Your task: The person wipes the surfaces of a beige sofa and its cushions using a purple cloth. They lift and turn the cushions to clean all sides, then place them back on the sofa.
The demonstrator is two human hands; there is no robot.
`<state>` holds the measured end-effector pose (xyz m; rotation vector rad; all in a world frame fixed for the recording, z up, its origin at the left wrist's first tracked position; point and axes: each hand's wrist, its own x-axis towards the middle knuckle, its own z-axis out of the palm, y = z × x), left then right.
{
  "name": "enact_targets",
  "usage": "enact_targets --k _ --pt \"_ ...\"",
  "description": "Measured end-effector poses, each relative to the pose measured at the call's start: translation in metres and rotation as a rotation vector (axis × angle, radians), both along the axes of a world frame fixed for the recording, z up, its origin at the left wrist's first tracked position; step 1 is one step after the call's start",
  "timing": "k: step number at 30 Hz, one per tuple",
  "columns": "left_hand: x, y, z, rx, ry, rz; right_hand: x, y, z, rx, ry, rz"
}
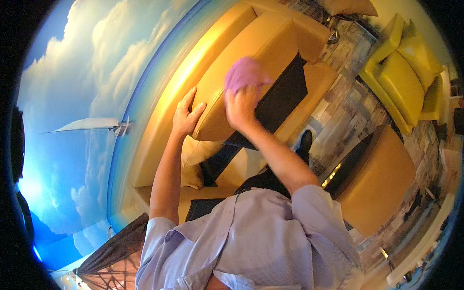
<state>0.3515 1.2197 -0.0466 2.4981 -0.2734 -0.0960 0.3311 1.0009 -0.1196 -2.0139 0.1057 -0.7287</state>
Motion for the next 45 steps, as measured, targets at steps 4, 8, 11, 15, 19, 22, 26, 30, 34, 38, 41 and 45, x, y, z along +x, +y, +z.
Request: enact_targets --k 4,8,11,15,19,22,26,30,34,38,41,45 --pt "-0.006 -0.015 0.016 0.052 0.023 0.072 0.084 -0.077 0.008 0.372 -0.051 -0.135" --pt "0.006 -0.019 0.008 0.034 0.0 0.065 0.084 -0.063 -0.019 0.388 0.214 -0.25" --pt "0.017 0.008 -0.015 -0.038 -0.017 0.083 0.01 0.033 -0.007 0.29 0.002 -0.143" --pt "0.043 0.004 -0.017 -0.233 0.08 0.038 -0.104 0.127 -0.017 0.156 0.106 0.241" --pt "0.055 0.024 -0.03 -0.225 0.02 0.013 -0.125 0.142 -0.043 -0.015 0.109 0.445" --pt "0.063 0.003 -0.021 -0.222 0.183 0.024 -0.11 0.147 -0.084 0.179 0.23 0.462" --pt "0.043 0.017 -0.023 -0.288 0.206 0.009 -0.059 0.046 -0.03 -0.013 0.472 0.428" --pt "0.018 0.007 0.003 -0.128 0.143 -0.029 0.001 -0.002 -0.051 -0.064 0.049 0.061" --pt "0.009 0.001 -0.002 -0.07 0.047 -0.053 0.1 -0.057 -0.076 0.014 0.262 -0.223" --pt "-0.006 -0.01 -0.016 -0.1 0.015 0.017 0.151 -0.126 -0.059 0.248 0.291 -0.429" --pt "-0.011 -0.017 -0.006 -0.06 0.018 0.053 0.142 -0.13 -0.063 0.333 0.306 -0.377" --pt "-0.017 0.01 -0.018 -0.003 -0.048 0.037 0.069 -0.073 -0.026 0.081 0.033 -0.198"
